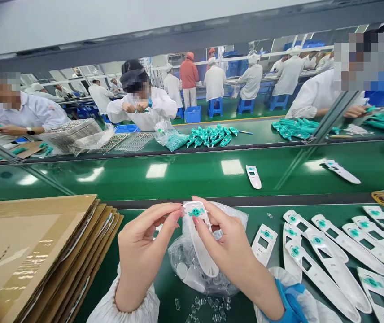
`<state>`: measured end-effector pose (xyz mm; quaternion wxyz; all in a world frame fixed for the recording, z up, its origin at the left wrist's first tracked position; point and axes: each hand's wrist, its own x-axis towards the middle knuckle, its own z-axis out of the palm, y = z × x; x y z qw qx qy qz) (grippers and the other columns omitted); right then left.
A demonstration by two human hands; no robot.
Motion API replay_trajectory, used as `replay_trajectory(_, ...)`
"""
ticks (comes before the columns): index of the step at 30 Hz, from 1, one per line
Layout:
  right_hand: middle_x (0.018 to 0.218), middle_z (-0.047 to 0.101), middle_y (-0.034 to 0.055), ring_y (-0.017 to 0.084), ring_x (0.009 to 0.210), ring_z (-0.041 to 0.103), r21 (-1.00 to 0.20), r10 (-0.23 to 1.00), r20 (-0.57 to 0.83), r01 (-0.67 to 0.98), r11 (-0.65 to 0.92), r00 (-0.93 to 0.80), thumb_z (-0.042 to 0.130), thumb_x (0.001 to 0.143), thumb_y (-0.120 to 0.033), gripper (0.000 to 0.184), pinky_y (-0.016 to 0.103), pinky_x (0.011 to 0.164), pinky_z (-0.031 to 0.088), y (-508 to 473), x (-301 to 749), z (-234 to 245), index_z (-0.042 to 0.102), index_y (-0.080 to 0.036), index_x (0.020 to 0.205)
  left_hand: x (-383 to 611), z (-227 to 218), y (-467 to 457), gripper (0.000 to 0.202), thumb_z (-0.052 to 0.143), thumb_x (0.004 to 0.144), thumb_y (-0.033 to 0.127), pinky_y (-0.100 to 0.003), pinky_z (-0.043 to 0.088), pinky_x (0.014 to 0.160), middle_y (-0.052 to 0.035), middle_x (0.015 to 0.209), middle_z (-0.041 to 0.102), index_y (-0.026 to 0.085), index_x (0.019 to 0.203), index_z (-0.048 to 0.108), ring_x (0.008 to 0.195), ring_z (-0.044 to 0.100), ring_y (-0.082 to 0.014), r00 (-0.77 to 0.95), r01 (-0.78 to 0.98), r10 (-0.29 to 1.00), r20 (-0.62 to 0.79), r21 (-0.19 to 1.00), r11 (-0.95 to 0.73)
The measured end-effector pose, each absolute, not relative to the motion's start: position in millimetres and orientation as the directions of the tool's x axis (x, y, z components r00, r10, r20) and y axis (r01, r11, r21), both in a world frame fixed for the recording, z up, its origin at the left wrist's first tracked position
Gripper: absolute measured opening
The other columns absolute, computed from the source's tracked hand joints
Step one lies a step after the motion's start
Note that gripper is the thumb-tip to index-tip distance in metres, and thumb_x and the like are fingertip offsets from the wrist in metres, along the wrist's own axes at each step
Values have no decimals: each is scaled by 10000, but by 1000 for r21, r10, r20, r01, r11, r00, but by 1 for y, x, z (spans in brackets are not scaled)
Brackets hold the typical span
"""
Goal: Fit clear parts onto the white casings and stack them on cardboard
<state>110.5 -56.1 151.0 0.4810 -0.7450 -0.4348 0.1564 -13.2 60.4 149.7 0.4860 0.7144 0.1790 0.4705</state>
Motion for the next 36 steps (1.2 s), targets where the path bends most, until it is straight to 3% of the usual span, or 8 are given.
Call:
replay_trajectory(4,794,686,-1,126,689,606,-862,823,190,492,-122,536,533,1026,-380,393,192,512,451,-57,108,150,650,-227,1368,-8,150,56,224,666,911,19,-192,595,829,6,973,786,198,1029,733,881,736,-104,434,-167,586,684,701,-694)
replay_trajectory(8,752,641,-13,109,639,559,-842,827,211,526,-117,522,515,1032,-363,394,177,486,446,-58,105,155,652,-212,1369,-2,148,55,220,673,895,-9,-256,577,927,-32,1029,776,166,1022,714,982,714,-131,430,-181,488,759,602,-778)
replay_trajectory(17,675,570,-32,92,559,458,-803,837,211,579,-146,504,498,1044,-346,426,168,437,379,-58,104,153,618,-181,1417,-3,138,53,180,622,920,-3,-259,602,936,-97,1099,753,121,1030,694,1028,719,-156,490,-55,469,735,563,-825)
replay_trajectory(25,609,505,-40,100,524,408,-797,830,208,581,-163,518,495,1036,-341,447,193,406,321,-60,108,152,630,-141,1412,-3,139,50,186,595,936,-4,-303,624,879,-171,1099,735,48,1096,675,987,724,-210,496,4,342,798,392,-920)
replay_trajectory(28,619,514,-45,98,529,433,-789,831,248,602,-125,497,500,1036,-309,448,187,404,321,-61,109,152,598,-151,1444,-2,142,53,169,603,939,17,-257,625,832,-122,1072,741,110,1029,712,960,722,-176,501,-101,436,748,550,-829)
replay_trajectory(32,651,549,-55,97,542,487,-693,831,361,718,-64,423,517,1038,-269,507,196,517,417,-67,104,152,485,-191,1537,-3,145,54,138,707,920,163,-177,621,751,-51,1029,772,200,1046,746,933,749,-146,614,-246,683,395,918,-310)
replay_trajectory(34,611,516,-80,95,511,471,-657,839,377,752,-57,392,510,1043,-264,576,197,530,420,-71,101,155,371,-244,1601,-8,145,56,150,723,914,223,-184,621,781,-46,980,792,199,1057,761,887,762,-147,692,-249,677,248,964,-99)
replay_trajectory(36,642,594,-75,106,546,538,-699,896,276,712,-59,346,508,1049,-313,652,193,544,452,-70,106,161,245,-282,1644,-21,146,65,122,731,902,253,-181,614,774,-41,940,800,193,996,780,847,765,-146,704,-237,684,193,971,-30)
